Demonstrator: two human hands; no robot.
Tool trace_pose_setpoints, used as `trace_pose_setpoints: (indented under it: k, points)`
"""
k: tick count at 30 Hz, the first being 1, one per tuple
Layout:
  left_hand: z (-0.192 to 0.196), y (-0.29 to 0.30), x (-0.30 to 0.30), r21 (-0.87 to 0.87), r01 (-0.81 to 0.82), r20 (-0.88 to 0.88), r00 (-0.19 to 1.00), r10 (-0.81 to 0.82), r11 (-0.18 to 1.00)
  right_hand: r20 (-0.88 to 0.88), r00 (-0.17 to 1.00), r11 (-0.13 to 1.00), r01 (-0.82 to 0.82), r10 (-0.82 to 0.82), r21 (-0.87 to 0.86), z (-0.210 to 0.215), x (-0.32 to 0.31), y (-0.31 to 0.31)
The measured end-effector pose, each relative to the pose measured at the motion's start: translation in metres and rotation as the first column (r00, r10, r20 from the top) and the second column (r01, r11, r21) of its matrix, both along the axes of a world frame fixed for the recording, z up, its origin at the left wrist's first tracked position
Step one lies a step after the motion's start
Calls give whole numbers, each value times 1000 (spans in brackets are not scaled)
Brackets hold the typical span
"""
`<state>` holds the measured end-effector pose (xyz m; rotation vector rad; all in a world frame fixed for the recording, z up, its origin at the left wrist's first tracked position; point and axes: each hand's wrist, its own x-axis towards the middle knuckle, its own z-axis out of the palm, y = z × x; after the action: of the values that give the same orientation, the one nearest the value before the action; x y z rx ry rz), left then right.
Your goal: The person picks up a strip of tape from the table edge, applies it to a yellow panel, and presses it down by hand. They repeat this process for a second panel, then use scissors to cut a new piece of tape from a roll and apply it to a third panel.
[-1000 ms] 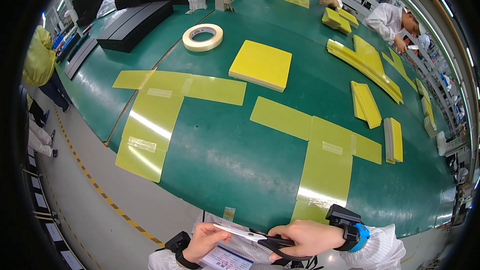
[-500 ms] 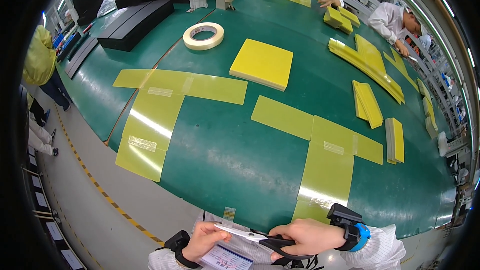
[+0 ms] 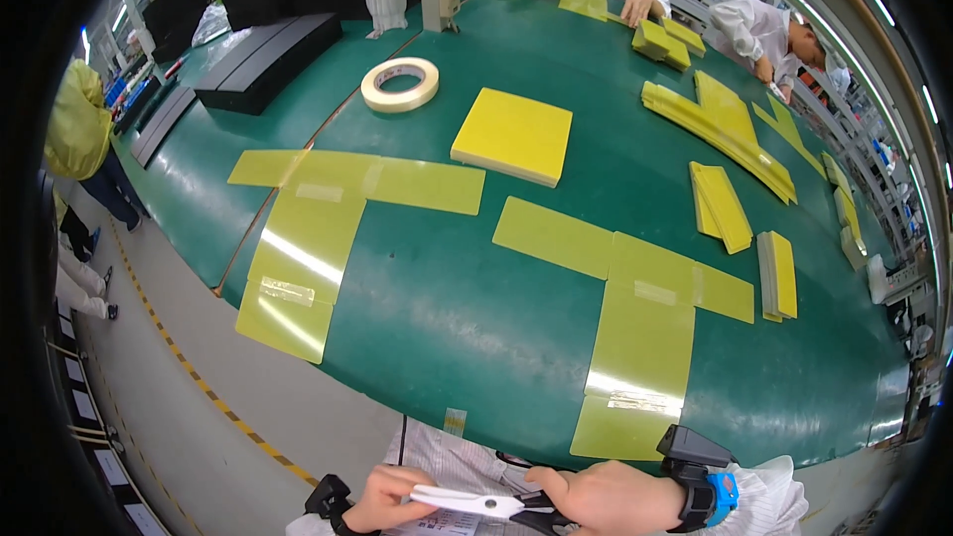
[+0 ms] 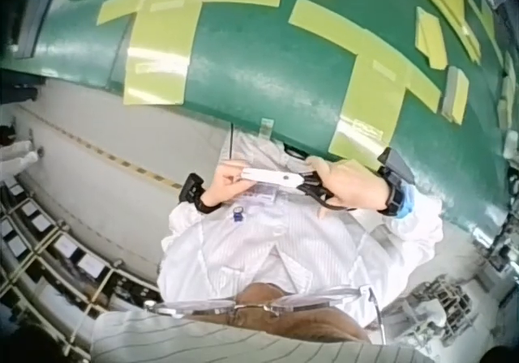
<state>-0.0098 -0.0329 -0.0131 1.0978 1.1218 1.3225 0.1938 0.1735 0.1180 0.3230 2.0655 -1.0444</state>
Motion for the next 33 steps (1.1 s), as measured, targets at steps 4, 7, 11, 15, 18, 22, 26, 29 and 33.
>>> trace_pose_setpoints:
  k: [4,7,11,15,18,22,26,29,33]
  points:
    - [44,9,-5,247,-92,-62,992,110,965,-186,980,982,-35,70,184,30,1,-8]
    - [65,23,-24,277,32,256,961,-106,960,-522,847,925,118,97,362,38,0,6]
    - [75,14,-27,33,-130,521,849,94,991,-791,611,532,664,19,525,52,-8,63]
    - [57,24,-15,-368,-382,123,884,452,848,-820,429,316,893,-379,321,38,-35,169]
    - [42,27,-3,-396,-260,172,921,349,881,-819,431,196,902,-379,384,-13,-54,248]
    - [42,43,7,-415,-264,56,948,314,871,-832,424,83,902,-358,424,-57,-86,298]
    - [50,56,9,-530,-294,100,910,402,796,-889,306,106,952,-342,287,-75,-95,315]
    - [57,62,8,-545,-295,114,901,418,785,-931,237,183,964,-277,191,-78,-90,317]
    - [62,67,0,-557,-259,66,933,353,789,-945,313,241,928,-97,283,-49,-72,283]
